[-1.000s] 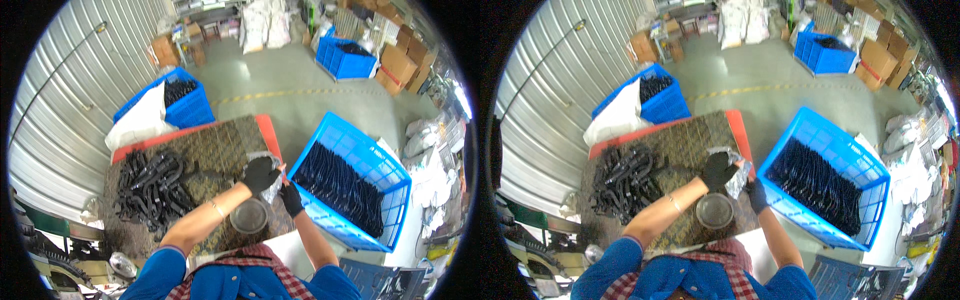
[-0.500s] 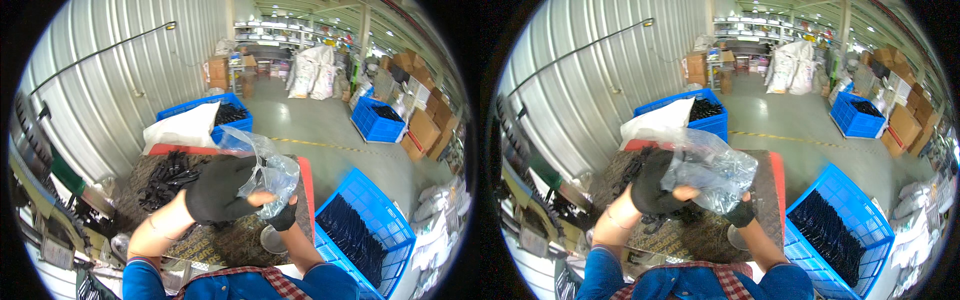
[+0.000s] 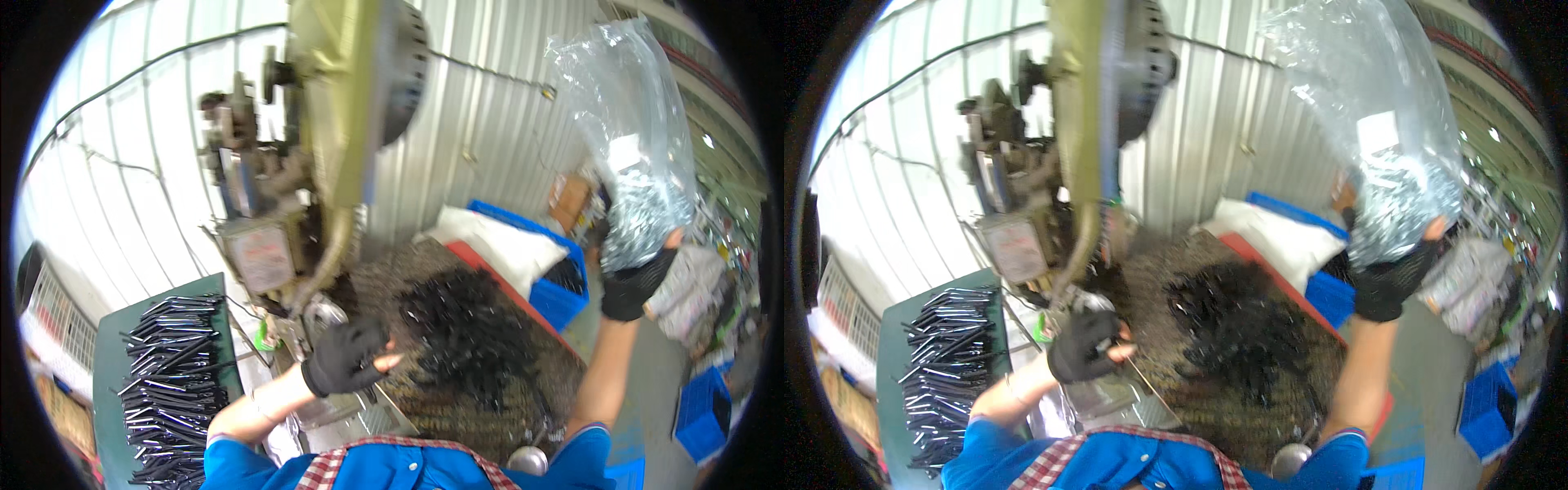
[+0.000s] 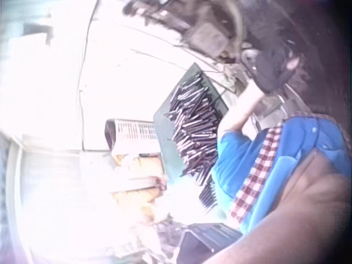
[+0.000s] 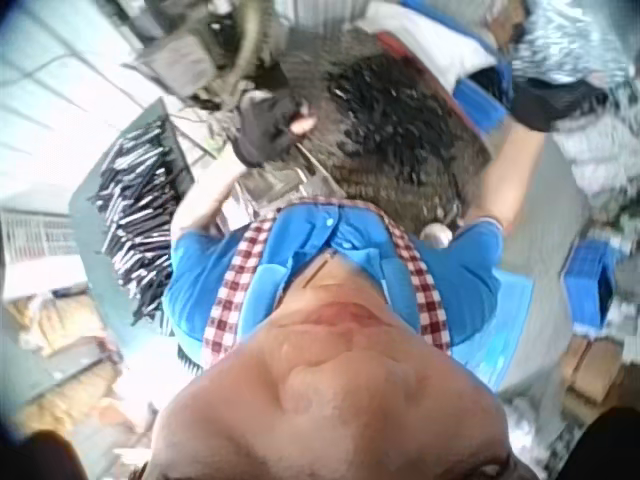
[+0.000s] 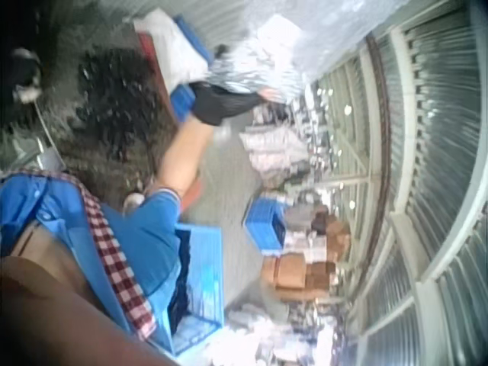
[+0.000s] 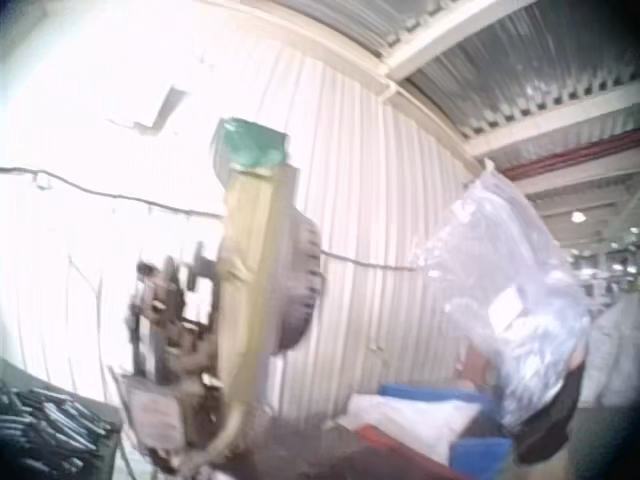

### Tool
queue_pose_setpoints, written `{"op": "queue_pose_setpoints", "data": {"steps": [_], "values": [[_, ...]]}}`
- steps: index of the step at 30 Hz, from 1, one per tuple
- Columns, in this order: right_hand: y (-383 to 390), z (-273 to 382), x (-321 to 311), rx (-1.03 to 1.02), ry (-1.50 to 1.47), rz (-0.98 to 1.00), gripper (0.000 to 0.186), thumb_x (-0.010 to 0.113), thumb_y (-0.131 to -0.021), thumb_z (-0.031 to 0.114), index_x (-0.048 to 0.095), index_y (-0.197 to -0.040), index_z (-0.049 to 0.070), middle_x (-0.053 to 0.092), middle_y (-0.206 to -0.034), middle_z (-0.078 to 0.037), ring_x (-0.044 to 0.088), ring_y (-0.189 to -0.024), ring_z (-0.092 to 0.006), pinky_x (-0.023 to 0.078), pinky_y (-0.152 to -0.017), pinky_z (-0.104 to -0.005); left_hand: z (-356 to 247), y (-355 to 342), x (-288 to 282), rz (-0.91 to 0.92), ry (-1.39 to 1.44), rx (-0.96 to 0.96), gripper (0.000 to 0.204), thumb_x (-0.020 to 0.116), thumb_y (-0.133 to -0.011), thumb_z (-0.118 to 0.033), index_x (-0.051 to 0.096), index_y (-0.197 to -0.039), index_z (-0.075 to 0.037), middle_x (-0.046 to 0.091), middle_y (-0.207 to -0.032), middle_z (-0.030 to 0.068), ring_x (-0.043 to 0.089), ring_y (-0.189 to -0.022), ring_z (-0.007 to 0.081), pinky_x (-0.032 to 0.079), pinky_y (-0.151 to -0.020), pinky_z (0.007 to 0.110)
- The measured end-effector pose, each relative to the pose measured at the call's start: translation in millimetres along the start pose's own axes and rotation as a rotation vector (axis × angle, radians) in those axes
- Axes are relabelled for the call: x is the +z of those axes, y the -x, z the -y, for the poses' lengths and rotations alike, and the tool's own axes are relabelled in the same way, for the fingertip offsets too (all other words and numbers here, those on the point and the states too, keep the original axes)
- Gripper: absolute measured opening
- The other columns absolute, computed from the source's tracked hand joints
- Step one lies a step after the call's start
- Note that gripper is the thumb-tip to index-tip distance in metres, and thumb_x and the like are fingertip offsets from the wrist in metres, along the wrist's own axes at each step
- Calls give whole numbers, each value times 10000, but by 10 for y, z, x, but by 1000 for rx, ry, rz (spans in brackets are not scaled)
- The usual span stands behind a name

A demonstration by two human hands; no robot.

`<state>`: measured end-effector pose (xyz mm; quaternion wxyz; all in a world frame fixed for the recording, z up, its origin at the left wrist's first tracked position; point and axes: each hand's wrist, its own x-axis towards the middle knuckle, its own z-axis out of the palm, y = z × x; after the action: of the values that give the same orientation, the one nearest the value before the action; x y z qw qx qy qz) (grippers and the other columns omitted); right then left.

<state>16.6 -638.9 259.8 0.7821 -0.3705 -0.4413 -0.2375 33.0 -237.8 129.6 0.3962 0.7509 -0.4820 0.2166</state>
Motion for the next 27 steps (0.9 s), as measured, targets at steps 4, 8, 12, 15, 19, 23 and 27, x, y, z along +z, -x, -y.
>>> {"op": "queue_pose_setpoints", "data": {"steps": [4,8,12,15,19,23,27], "values": [[-1267,-145,690,-38,231,-92,584,518,-932,421,407,-1348,26,567,-1245,-170,618,-1041,-335,552,-805,-533,410,1285,-90,194,-133,-539,338,570,-903,-417,580,-966,-84,611,-804,174,622,-768,381,488,-650,439],[-2515,-30,1110,-80,334,44,475,566,-913,354,484,-1280,65,617,-1190,-126,647,-995,-281,566,-754,-501,676,2030,45,180,17,-695,296,606,-896,-379,599,-896,-83,621,-775,144,622,-723,323,473,-659,394],[-3270,-344,1703,-130,452,33,404,596,-896,335,548,-1195,67,661,-1079,-93,668,-908,-241,569,-689,-433,817,2423,269,-17,86,-812,272,634,-883,-319,619,-885,-48,626,-770,122,613,-723,240,470,-673,344],[-3773,-506,1933,-75,545,110,345,623,-883,339,587,-1140,112,687,-987,-47,677,-812,-189,563,-616,-394,809,2413,307,-14,195,-939,311,605,-898,-379,625,-903,-69,631,-806,105,619,-781,215,470,-719,330],[-4033,-755,2400,-98,596,-42,322,677,-837,311,617,-1070,97,692,-889,-50,662,-670,-181,533,-525,-351,818,2369,220,107,194,-960,372,588,-901,-417,612,-970,-52,641,-862,111,625,-862,229,471,-779,345],[-4491,-865,2422,-121,629,-28,351,704,-801,281,620,-1074,77,688,-891,-66,661,-703,-187,540,-570,-373,929,2297,219,145,226,-937,373,588,-902,-416,611,-976,-51,641,-867,113,624,-868,229,471,-784,346],[-4577,-900,2632,-265,721,-75,368,707,-789,252,619,-1088,57,682,-921,-83,657,-739,-192,535,-608,-369,1033,2248,248,183,250,-910,374,587,-903,-415,610,-983,-51,641,-873,114,624,-874,230,471,-789,346]]}}
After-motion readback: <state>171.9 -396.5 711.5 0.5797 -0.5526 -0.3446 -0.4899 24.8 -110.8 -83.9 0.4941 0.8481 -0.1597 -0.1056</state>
